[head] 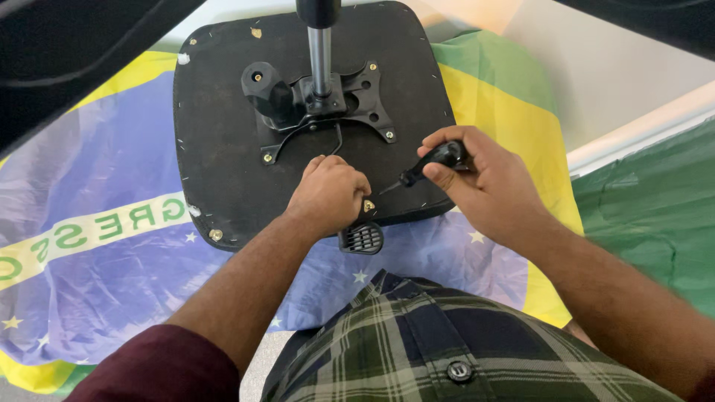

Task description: The person uses a screwdriver to tighten multiple screws on the underside of an office chair base. The chair is inverted on a Brazilian flag spread on the floor. The person systematically works around the base, securing each screw before finishing.

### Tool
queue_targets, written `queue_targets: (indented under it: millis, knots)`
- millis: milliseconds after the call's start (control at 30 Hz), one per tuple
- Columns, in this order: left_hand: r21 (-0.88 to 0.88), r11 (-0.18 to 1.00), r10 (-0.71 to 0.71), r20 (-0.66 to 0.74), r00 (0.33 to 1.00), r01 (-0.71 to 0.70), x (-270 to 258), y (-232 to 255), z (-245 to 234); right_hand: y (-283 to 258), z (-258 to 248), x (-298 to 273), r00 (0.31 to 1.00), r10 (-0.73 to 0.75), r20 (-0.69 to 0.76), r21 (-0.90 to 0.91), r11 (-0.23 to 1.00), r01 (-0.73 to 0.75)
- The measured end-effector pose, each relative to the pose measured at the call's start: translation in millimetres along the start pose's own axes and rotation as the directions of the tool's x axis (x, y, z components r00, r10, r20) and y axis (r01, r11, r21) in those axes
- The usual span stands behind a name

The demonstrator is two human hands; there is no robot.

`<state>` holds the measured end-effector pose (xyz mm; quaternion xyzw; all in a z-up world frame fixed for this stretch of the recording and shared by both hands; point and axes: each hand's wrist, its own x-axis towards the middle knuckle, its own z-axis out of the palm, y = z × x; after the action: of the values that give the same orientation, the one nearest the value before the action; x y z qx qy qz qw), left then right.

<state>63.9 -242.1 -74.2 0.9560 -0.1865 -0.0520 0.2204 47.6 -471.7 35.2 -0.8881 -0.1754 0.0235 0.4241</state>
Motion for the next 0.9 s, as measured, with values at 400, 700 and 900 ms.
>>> queue_targets:
  millis: [400,700,900]
  knots:
    - [0.138,0.985,-0.140,0.299,0.944,0.103,5,17,-7,-1,8,0,0.993,0.074,0.089,0.008,0.997,-0.075]
    - [0.119,0.989,-0.115,0.294,0.949,0.083,3,15,-10,-8,10,1,0.994,0.048,0.100,-0.004,0.999,-0.048]
    - [0.108,0.991,-0.112,0.282,0.953,0.085,4,12,-5,-16,12,0,0.985,-0.069,0.159,-0.073,0.994,0.082]
